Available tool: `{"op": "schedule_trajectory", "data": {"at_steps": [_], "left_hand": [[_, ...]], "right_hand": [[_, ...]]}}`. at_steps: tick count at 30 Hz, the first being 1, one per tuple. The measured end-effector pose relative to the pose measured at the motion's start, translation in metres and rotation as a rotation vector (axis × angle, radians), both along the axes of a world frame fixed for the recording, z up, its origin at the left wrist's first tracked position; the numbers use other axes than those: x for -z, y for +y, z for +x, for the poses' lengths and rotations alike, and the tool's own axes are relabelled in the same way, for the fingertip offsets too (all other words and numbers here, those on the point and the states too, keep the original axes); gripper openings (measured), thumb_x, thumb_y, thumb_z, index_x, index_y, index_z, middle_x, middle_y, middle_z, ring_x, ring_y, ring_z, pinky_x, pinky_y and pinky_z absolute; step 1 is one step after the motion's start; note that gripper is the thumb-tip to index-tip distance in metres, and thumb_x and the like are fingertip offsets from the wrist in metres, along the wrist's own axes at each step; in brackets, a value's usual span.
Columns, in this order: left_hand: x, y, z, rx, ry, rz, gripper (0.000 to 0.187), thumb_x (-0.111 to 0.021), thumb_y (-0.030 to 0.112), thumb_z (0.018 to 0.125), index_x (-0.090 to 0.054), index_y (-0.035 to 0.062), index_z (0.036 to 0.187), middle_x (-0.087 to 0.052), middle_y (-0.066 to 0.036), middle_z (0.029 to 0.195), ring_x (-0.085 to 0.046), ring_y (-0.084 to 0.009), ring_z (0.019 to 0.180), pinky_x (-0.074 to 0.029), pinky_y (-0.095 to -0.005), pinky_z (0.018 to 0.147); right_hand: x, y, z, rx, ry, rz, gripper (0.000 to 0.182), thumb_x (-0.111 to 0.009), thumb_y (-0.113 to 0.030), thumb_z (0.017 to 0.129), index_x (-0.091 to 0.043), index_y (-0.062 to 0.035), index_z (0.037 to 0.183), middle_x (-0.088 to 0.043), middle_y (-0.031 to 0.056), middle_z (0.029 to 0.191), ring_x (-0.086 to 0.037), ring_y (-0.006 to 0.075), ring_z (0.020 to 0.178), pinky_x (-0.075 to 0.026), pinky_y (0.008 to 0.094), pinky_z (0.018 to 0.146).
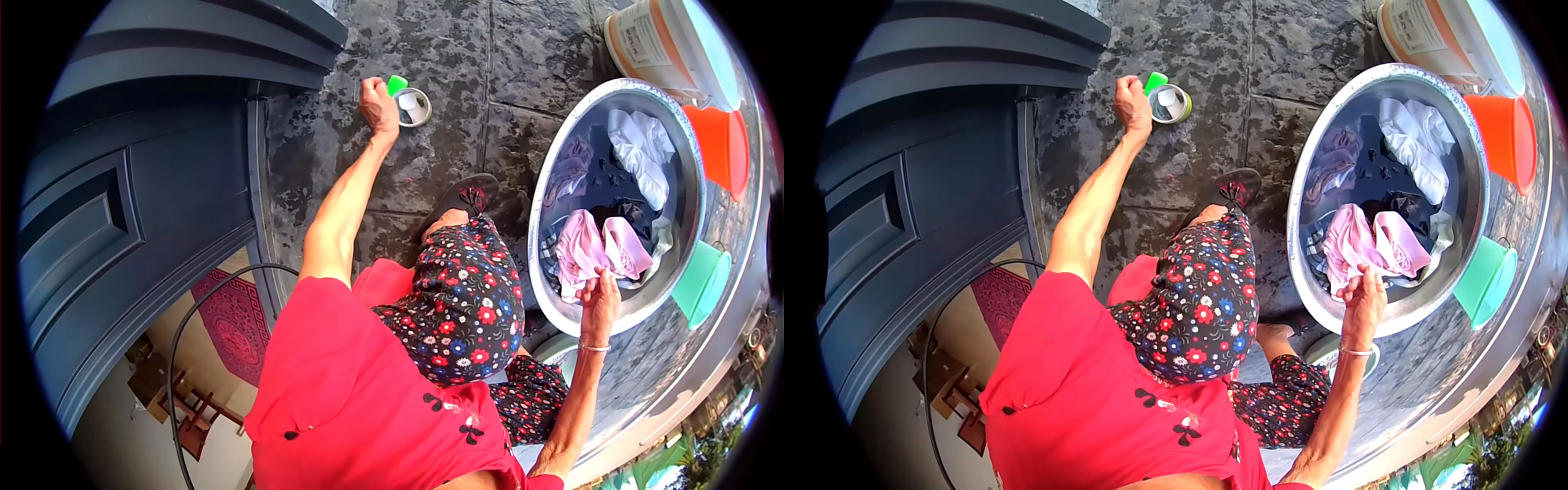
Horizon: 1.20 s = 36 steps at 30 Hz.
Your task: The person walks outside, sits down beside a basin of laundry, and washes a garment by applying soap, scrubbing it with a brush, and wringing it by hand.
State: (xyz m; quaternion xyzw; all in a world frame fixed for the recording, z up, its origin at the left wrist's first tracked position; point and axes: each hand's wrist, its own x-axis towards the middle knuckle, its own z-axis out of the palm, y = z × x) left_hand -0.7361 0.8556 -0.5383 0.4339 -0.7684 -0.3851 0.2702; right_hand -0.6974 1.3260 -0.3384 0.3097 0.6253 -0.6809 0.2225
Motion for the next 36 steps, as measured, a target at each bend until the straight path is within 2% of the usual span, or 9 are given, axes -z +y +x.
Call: {"op": "schedule_trajectory", "data": {"at_steps": [4, 8, 11, 16, 19, 25, 29, 30, 36], "left_hand": [[0.033, -0.048, 0.02, 0.429, -0.601, -0.082, 0.028, -0.062, 0.025, 0.077, -0.059, 0.0009, 0.09, -0.061, -0.022, 0.092, -0.058, -0.0377, 0.09, -0.045, -0.0436, 0.077], [0.033, -0.039, 0.013, 0.447, -0.856, -0.189, 0.04, -0.068, 0.031, 0.075, -0.06, 0.003, 0.102, -0.057, -0.022, 0.108, -0.052, -0.0378, 0.104, -0.044, -0.0475, 0.085], [0.028, -0.037, 0.016, 0.428, -0.827, -0.216, 0.041, -0.068, 0.03, 0.074, -0.06, 0.0038, 0.104, -0.056, -0.022, 0.108, -0.051, -0.0384, 0.106, -0.043, -0.0468, 0.086], [0.009, -0.052, 0.027, 0.292, -0.633, -0.032, 0.027, -0.055, 0.024, 0.076, -0.046, 0.0075, 0.096, -0.062, -0.022, 0.082, -0.06, -0.0415, 0.076, -0.045, -0.0505, 0.069], [-0.023, -0.062, 0.035, 0.52, -0.437, -0.26, 0.022, -0.055, 0.021, 0.08, -0.046, 0.0084, 0.095, -0.059, -0.019, 0.082, -0.06, -0.0384, 0.074, -0.046, -0.0478, 0.064], [-0.08, -0.037, 0.031, 1.115, -0.528, -0.714, 0.021, -0.062, 0.023, 0.081, -0.051, 0.0093, 0.093, -0.053, -0.014, 0.082, -0.06, -0.0306, 0.069, -0.048, -0.0418, 0.06], [-0.067, -0.014, 0.014, 1.224, -0.688, -0.916, 0.017, -0.056, 0.024, 0.085, -0.061, 0.0086, 0.087, -0.053, -0.011, 0.084, -0.056, -0.0274, 0.077, -0.044, -0.0407, 0.065], [-0.068, -0.006, 0.009, 1.242, -0.712, -0.922, 0.018, -0.054, 0.021, 0.082, -0.064, 0.0058, 0.077, -0.055, -0.01, 0.083, -0.055, -0.0265, 0.083, -0.042, -0.0399, 0.07], [-0.039, 0.017, -0.018, 1.42, -0.738, -1.1, 0.016, -0.055, 0.015, 0.075, -0.067, 0.0053, 0.075, -0.062, -0.014, 0.085, -0.057, -0.0285, 0.087, -0.044, -0.0413, 0.07]], "right_hand": [[-0.008, -0.003, 0.007, 0.061, -0.037, -0.019, 0.021, -0.05, -0.023, 0.094, -0.055, -0.0017, 0.096, -0.045, 0.0005, 0.059, -0.041, 0.0088, 0.047, -0.043, 0.0263, 0.049], [-0.012, -0.009, 0.01, 0.078, -0.036, -0.04, 0.02, -0.051, -0.022, 0.094, -0.055, -0.0026, 0.096, -0.045, 0.0006, 0.059, -0.041, 0.0094, 0.047, -0.044, 0.0272, 0.05], [-0.01, -0.011, 0.011, 0.107, -0.035, -0.021, 0.02, -0.051, -0.022, 0.094, -0.056, -0.0028, 0.095, -0.046, 0.0007, 0.059, -0.041, 0.0093, 0.048, -0.044, 0.0272, 0.051], [-0.01, -0.007, 0.004, 0.144, -0.006, -0.033, 0.02, -0.052, -0.022, 0.093, -0.057, -0.003, 0.095, -0.048, 0.0009, 0.06, -0.043, 0.009, 0.05, -0.043, 0.0272, 0.051], [-0.013, -0.005, 0.001, 0.145, 0.03, -0.072, 0.02, -0.052, -0.022, 0.093, -0.058, -0.0033, 0.096, -0.049, 0.0006, 0.062, -0.044, 0.0088, 0.051, -0.043, 0.0273, 0.052], [-0.032, -0.013, -0.006, 0.157, 0.086, -0.156, 0.021, -0.052, -0.022, 0.093, -0.057, -0.0024, 0.097, -0.048, 0.0007, 0.062, -0.043, 0.0093, 0.052, -0.043, 0.027, 0.053], [-0.038, -0.016, -0.006, 0.146, 0.096, -0.192, 0.021, -0.051, -0.021, 0.094, -0.058, -0.0014, 0.096, -0.048, 0.0013, 0.061, -0.042, 0.0095, 0.05, -0.044, 0.0274, 0.052], [-0.038, -0.015, -0.006, 0.157, 0.094, -0.194, 0.021, -0.051, -0.021, 0.094, -0.057, -0.0011, 0.096, -0.048, 0.0013, 0.061, -0.042, 0.0097, 0.049, -0.044, 0.0276, 0.051], [-0.044, -0.018, -0.005, 0.175, 0.114, -0.21, 0.021, -0.051, -0.022, 0.094, -0.056, -0.0012, 0.093, -0.048, 0.0021, 0.06, -0.043, 0.01, 0.046, -0.046, 0.0273, 0.048]]}}
